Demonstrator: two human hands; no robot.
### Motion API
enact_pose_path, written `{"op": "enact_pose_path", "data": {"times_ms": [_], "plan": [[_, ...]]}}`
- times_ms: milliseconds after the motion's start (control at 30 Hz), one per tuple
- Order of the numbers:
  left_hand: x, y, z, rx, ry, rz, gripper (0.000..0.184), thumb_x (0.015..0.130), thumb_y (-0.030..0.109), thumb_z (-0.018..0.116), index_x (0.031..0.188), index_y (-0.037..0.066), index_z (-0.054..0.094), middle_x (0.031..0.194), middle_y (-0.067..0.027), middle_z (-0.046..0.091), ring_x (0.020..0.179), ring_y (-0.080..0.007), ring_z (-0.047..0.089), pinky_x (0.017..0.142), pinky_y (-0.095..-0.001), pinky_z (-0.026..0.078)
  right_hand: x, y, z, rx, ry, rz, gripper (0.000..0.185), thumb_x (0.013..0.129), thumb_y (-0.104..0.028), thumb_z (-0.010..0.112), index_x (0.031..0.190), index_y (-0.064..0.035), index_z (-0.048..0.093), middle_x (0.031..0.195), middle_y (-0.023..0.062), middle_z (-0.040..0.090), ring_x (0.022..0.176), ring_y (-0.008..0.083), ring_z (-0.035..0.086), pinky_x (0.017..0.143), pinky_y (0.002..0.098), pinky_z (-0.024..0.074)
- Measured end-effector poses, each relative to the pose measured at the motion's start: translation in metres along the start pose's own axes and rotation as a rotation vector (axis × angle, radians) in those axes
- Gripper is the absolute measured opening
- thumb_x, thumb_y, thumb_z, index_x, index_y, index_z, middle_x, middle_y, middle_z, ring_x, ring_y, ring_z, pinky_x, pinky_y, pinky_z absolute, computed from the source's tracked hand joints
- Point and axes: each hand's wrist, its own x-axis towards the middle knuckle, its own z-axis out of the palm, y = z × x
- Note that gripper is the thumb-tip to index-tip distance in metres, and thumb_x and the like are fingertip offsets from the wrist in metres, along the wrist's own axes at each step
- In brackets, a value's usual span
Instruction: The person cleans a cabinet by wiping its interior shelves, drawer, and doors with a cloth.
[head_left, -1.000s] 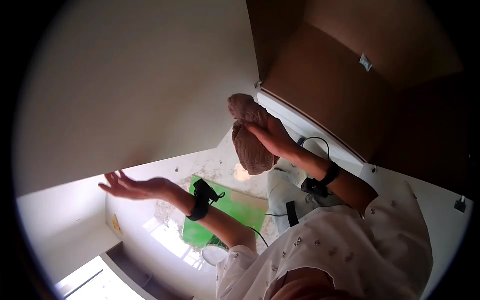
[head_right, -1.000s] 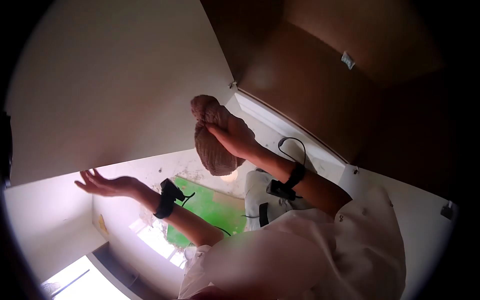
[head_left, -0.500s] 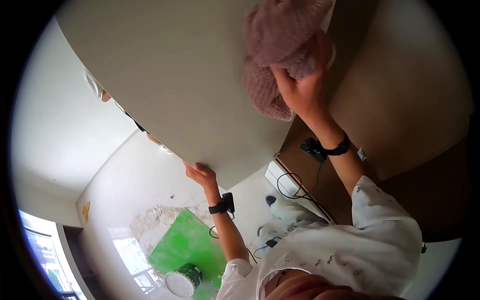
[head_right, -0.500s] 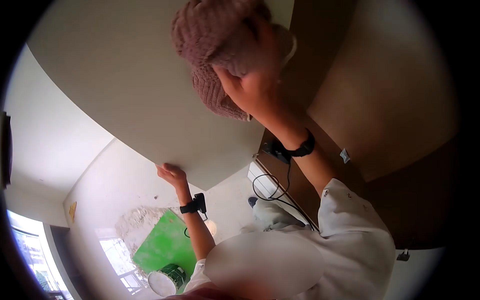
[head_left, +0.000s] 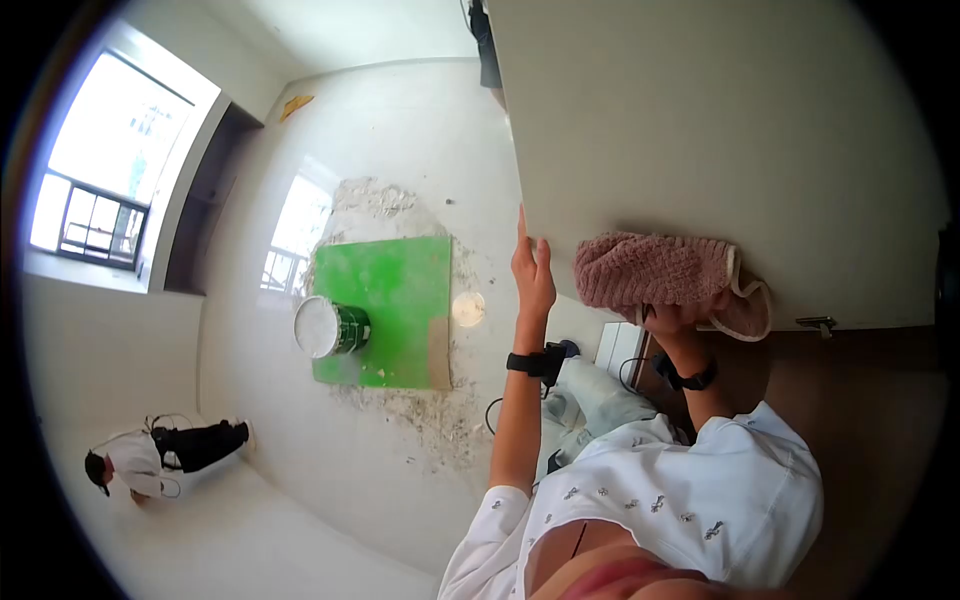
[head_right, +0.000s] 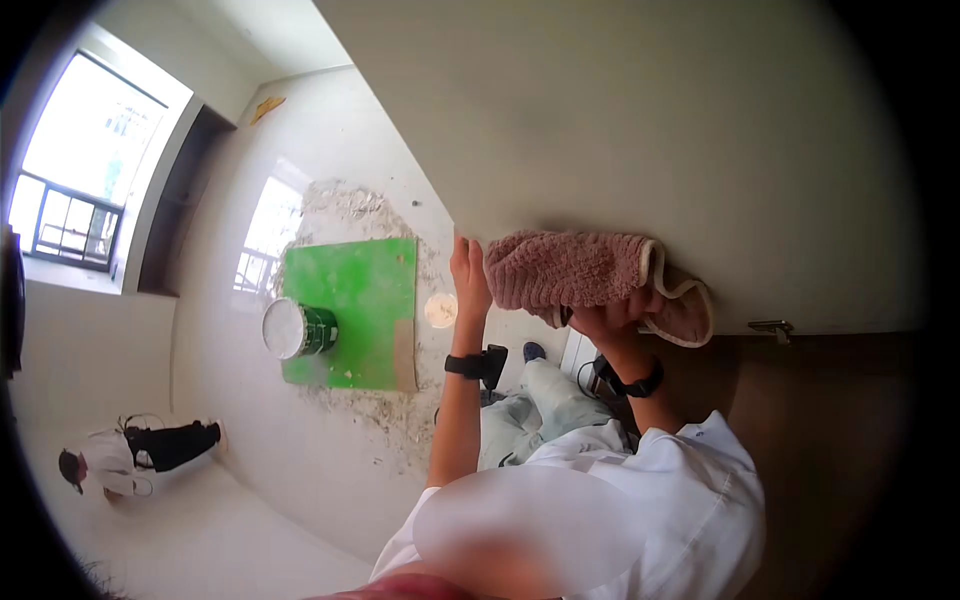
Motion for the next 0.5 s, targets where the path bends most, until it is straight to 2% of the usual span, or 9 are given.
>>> {"op": "enact_pose_path", "data": {"times_ms": [67, 133, 167, 200, 233, 267, 333, 433, 500], "plan": [[-0.008, -0.005, 0.005, 0.064, 0.027, -0.002, 0.055, 0.101, 0.034, 0.041, 0.142, -0.002, 0.038, 0.124, -0.0251, 0.059, 0.117, -0.0323, 0.056, 0.100, -0.0370, 0.040, -0.018, 0.002, -0.001, 0.048, 0.027, -0.017, 0.029, 0.080, -0.035, 0.070, 0.104, -0.0192, 0.065, 0.115, 0.0078, 0.062, 0.118, 0.0291, 0.049, 0.103, 0.0484, 0.0302], [-0.010, 0.005, 0.018, 0.022, 0.069, 0.036, 0.044, 0.101, 0.033, 0.041, 0.124, -0.004, 0.048, 0.102, -0.0208, 0.062, 0.092, -0.0290, 0.059, 0.085, -0.0369, 0.045, -0.038, 0.011, 0.001, 0.076, 0.046, -0.032, 0.026, 0.079, -0.037, 0.071, 0.101, -0.0223, 0.067, 0.115, 0.0064, 0.062, 0.119, 0.0283, 0.049, 0.103, 0.0483, 0.0288], [0.004, 0.002, 0.037, 0.041, 0.081, 0.006, 0.044, 0.101, 0.033, 0.041, 0.124, -0.004, 0.048, 0.102, -0.0208, 0.062, 0.092, -0.0290, 0.059, 0.085, -0.0369, 0.045, -0.046, 0.023, 0.010, 0.107, 0.035, -0.016, 0.024, 0.079, -0.037, 0.071, 0.100, -0.0238, 0.068, 0.115, 0.0057, 0.062, 0.119, 0.0279, 0.048, 0.104, 0.0482, 0.0281], [0.007, -0.003, 0.042, 0.049, 0.143, 0.054, 0.039, 0.102, 0.033, 0.041, 0.114, -0.004, 0.049, 0.089, -0.0169, 0.057, 0.081, -0.0255, 0.053, 0.075, -0.0364, 0.042, -0.054, 0.026, 0.016, 0.136, 0.030, 0.002, 0.007, 0.078, -0.032, 0.071, 0.084, -0.0328, 0.068, 0.112, 0.0012, 0.063, 0.116, 0.0237, 0.050, 0.103, 0.0434, 0.0269], [0.002, -0.006, 0.042, 0.061, 0.206, 0.111, 0.037, 0.102, 0.033, 0.040, 0.103, -0.003, 0.049, 0.077, -0.0129, 0.052, 0.069, -0.0221, 0.047, 0.066, -0.0359, 0.040, -0.063, 0.025, 0.014, 0.155, 0.031, -0.002, 0.007, 0.078, -0.032, 0.071, 0.084, -0.0328, 0.068, 0.112, 0.0012, 0.063, 0.116, 0.0237, 0.050, 0.103, 0.0434, 0.0269], [0.000, -0.007, 0.042, 0.077, 0.223, 0.107, 0.037, 0.102, 0.033, 0.040, 0.103, -0.003, 0.049, 0.077, -0.0129, 0.052, 0.069, -0.0221, 0.047, 0.066, -0.0359, 0.040, -0.066, 0.027, 0.016, 0.168, 0.039, -0.006, 0.005, 0.080, -0.031, 0.071, 0.084, -0.0316, 0.068, 0.112, 0.0014, 0.063, 0.115, 0.0240, 0.051, 0.103, 0.0436, 0.0275], [0.001, -0.005, 0.038, 0.091, 0.269, 0.166, 0.039, 0.103, 0.034, 0.038, 0.096, -0.003, 0.047, 0.067, -0.0096, 0.042, 0.061, -0.0193, 0.038, 0.058, -0.0349, 0.034, -0.076, 0.032, 0.022, 0.189, 0.033, -0.032, 0.004, 0.082, -0.029, 0.070, 0.085, -0.0303, 0.068, 0.111, 0.0019, 0.063, 0.113, 0.0253, 0.053, 0.103, 0.0461, 0.0273], [-0.006, -0.015, 0.031, 0.114, 0.383, 0.165, 0.041, 0.103, 0.035, 0.037, 0.093, -0.003, 0.047, 0.064, -0.0086, 0.042, 0.059, -0.0185, 0.038, 0.056, -0.0338, 0.032, -0.092, 0.035, 0.027, 0.266, 0.031, -0.033, 0.003, 0.083, -0.029, 0.070, 0.085, -0.0299, 0.068, 0.111, 0.0038, 0.063, 0.113, 0.0267, 0.054, 0.102, 0.0488, 0.0284], [-0.027, -0.021, 0.027, 0.175, 0.490, 0.214, 0.041, 0.104, 0.035, 0.036, 0.089, -0.002, 0.047, 0.065, -0.0090, 0.042, 0.060, -0.0175, 0.037, 0.056, -0.0336, 0.032, -0.135, 0.041, 0.025, 0.313, 0.053, -0.037, 0.005, 0.083, -0.030, 0.070, 0.088, -0.0297, 0.068, 0.112, 0.0050, 0.062, 0.113, 0.0275, 0.054, 0.101, 0.0506, 0.0292]]}}
